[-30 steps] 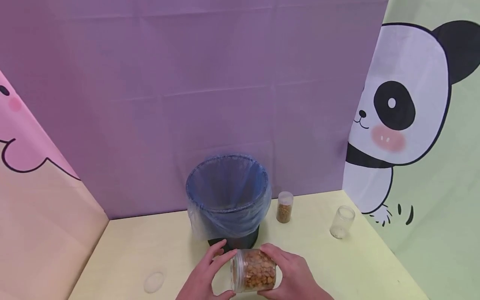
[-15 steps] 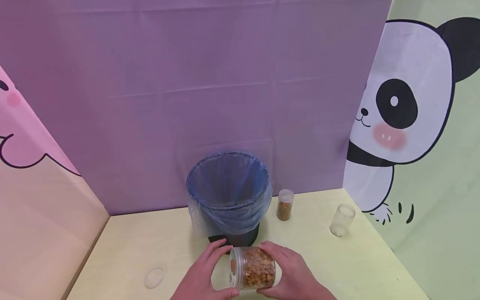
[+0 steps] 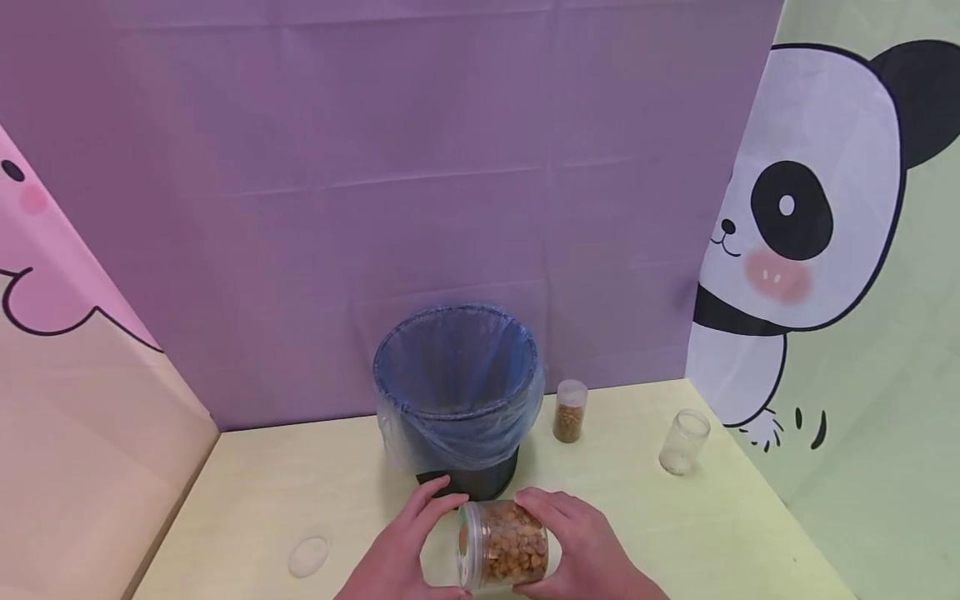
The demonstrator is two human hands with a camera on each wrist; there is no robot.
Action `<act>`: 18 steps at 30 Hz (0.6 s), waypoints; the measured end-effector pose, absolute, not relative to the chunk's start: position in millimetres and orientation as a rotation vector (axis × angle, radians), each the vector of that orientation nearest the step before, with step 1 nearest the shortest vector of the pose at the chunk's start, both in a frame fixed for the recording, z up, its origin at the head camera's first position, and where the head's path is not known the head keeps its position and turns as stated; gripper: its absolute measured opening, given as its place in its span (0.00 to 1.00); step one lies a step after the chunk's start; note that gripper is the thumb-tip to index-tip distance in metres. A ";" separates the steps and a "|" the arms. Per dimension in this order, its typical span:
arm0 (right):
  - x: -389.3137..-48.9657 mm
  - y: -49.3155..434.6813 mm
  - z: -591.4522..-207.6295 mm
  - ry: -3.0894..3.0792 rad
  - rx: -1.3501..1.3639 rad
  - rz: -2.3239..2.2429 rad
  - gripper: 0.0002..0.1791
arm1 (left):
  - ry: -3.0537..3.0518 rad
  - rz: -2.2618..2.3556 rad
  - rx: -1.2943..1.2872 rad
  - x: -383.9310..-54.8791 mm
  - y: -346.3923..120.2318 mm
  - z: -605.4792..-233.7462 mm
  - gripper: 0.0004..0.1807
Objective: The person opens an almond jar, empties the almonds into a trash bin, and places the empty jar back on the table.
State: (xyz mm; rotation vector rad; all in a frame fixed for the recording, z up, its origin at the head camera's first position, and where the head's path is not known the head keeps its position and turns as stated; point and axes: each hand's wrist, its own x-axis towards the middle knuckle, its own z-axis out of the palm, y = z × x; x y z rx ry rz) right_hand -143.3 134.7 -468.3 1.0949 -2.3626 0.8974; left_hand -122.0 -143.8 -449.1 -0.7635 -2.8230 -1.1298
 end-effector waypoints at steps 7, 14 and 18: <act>-142.3 135.6 -469.4 -2.421 1.076 0.858 0.48 | -2.936 -1.034 -0.660 -122.6 -141.5 -451.9 0.46; -145.0 134.3 -475.7 -2.341 1.094 0.877 0.49 | -2.968 -0.882 -0.614 -123.4 -142.1 -451.6 0.52; -146.0 134.1 -478.2 -2.323 1.090 0.899 0.52 | -2.803 -0.882 -0.716 -121.5 -144.8 -455.0 0.55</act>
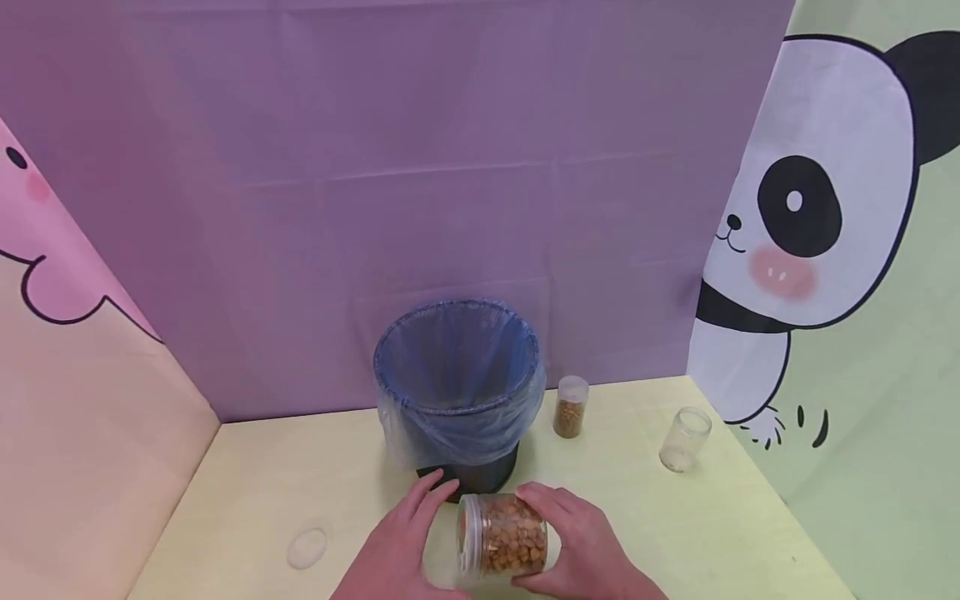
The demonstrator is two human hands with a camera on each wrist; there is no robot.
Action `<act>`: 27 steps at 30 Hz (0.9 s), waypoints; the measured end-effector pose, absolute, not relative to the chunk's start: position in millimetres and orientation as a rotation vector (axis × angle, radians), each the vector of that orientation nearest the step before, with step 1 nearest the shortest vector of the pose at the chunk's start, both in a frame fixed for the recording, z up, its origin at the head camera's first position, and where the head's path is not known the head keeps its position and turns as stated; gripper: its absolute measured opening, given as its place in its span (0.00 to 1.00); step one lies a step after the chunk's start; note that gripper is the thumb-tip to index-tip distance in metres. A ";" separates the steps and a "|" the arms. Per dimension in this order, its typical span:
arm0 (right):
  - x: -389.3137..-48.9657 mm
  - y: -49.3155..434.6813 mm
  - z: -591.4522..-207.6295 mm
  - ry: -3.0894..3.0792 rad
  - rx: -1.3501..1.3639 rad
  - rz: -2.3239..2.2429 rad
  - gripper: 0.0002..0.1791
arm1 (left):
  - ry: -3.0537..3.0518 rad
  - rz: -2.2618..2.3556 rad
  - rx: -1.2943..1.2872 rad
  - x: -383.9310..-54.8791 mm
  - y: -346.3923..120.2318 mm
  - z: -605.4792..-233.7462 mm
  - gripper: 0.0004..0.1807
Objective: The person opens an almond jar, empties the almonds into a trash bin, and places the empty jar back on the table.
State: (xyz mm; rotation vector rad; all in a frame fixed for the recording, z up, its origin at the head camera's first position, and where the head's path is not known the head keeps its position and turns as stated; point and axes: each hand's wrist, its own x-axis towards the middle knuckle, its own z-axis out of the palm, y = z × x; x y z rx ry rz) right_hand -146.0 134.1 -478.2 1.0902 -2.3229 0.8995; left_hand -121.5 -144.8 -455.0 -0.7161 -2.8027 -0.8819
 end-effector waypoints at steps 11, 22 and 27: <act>-146.5 133.7 -478.2 -2.385 1.068 0.937 0.50 | -2.667 -0.588 -0.820 -117.0 -140.8 -449.8 0.48; -142.1 131.2 -469.6 -2.294 1.132 0.780 0.48 | -2.852 -0.747 -0.624 -111.6 -138.2 -444.5 0.47; -142.0 130.9 -469.2 -2.273 1.116 0.779 0.49 | -2.927 -0.908 -0.527 -110.1 -137.4 -442.1 0.48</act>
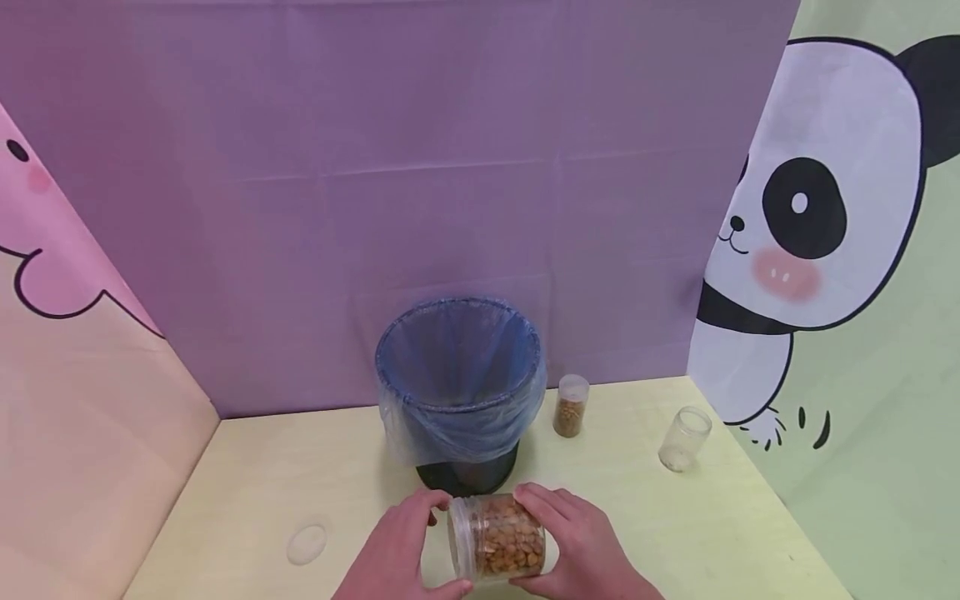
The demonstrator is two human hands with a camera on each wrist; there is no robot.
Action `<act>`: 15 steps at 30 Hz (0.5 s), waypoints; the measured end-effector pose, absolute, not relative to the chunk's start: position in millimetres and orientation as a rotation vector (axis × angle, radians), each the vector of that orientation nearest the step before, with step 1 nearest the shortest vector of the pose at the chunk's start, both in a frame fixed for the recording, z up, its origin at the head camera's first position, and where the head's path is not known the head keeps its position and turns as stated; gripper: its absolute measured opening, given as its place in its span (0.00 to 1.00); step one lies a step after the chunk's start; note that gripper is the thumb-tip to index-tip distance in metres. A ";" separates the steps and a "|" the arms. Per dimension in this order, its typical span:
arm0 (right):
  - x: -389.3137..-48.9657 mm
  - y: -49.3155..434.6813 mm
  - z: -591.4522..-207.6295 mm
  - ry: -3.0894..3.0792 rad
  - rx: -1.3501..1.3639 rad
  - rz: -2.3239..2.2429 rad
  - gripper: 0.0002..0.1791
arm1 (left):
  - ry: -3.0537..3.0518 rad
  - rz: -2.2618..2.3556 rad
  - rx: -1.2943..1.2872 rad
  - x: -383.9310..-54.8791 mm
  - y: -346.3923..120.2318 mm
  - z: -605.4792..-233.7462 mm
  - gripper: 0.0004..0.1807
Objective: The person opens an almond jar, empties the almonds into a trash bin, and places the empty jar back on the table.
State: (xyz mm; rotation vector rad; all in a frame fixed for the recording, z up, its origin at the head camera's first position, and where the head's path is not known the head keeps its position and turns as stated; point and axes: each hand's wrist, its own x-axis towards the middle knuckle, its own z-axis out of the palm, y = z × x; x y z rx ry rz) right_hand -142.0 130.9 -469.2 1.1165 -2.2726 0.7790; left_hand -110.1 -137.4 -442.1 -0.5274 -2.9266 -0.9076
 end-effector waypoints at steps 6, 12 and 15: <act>-140.9 132.2 -472.5 -2.274 1.072 0.928 0.53 | -2.935 -1.107 -0.455 -107.5 -138.7 -437.8 0.49; -138.6 130.4 -472.8 -2.310 0.989 1.075 0.52 | -2.851 -1.080 -0.398 -102.6 -141.7 -438.7 0.48; -137.2 129.4 -471.6 -2.325 0.960 1.153 0.51 | -2.802 -1.113 -0.332 -101.6 -143.4 -441.9 0.50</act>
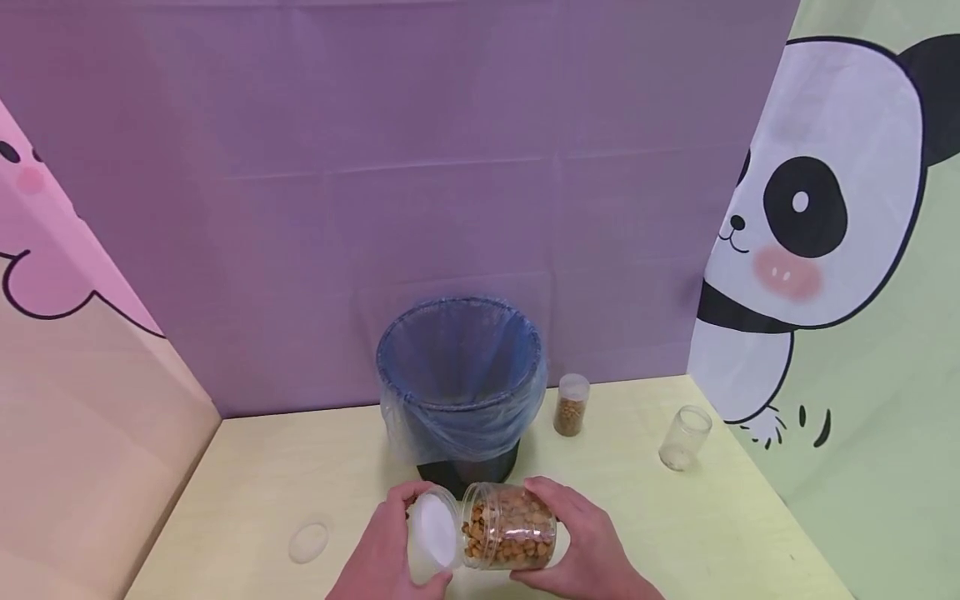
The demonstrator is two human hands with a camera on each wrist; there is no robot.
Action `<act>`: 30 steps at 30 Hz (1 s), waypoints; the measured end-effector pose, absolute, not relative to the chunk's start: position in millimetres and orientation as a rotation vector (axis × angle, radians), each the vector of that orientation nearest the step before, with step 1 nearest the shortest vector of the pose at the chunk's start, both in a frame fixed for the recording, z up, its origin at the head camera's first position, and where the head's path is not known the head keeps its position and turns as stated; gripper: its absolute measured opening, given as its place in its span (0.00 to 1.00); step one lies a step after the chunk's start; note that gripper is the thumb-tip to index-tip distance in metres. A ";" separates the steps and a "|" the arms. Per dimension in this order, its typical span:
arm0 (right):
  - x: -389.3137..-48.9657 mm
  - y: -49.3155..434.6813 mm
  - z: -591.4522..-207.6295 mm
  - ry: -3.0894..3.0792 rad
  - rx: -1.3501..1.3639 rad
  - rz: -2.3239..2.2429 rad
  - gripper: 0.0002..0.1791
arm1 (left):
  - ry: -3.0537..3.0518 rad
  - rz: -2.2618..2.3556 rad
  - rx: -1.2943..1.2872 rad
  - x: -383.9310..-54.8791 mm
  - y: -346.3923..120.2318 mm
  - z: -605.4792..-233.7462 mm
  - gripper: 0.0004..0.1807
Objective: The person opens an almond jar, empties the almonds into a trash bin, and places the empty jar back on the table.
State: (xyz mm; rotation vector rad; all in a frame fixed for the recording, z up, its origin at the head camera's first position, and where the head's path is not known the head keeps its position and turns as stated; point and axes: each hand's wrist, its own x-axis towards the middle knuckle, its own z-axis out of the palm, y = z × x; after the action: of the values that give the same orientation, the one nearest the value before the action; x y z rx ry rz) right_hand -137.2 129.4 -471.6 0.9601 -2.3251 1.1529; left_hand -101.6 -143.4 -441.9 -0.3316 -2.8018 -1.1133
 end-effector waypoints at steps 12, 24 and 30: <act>-135.8 129.7 -472.9 -2.298 0.974 1.302 0.53 | -2.704 -1.202 -0.254 -105.6 -168.6 -466.7 0.52; -134.2 131.5 -476.3 -2.280 0.984 1.349 0.54 | -2.554 -0.899 -0.135 -95.6 -214.0 -485.0 0.53; -135.1 133.9 -479.1 -2.246 1.009 1.291 0.53 | -2.509 -0.803 -0.161 -95.0 -233.0 -489.8 0.51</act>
State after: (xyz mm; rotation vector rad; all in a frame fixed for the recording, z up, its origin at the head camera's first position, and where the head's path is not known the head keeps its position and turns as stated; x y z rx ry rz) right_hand -135.1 133.9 -479.1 1.0093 -2.2457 1.2911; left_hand -95.0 -233.0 -489.8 -0.1606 -2.5094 -0.8029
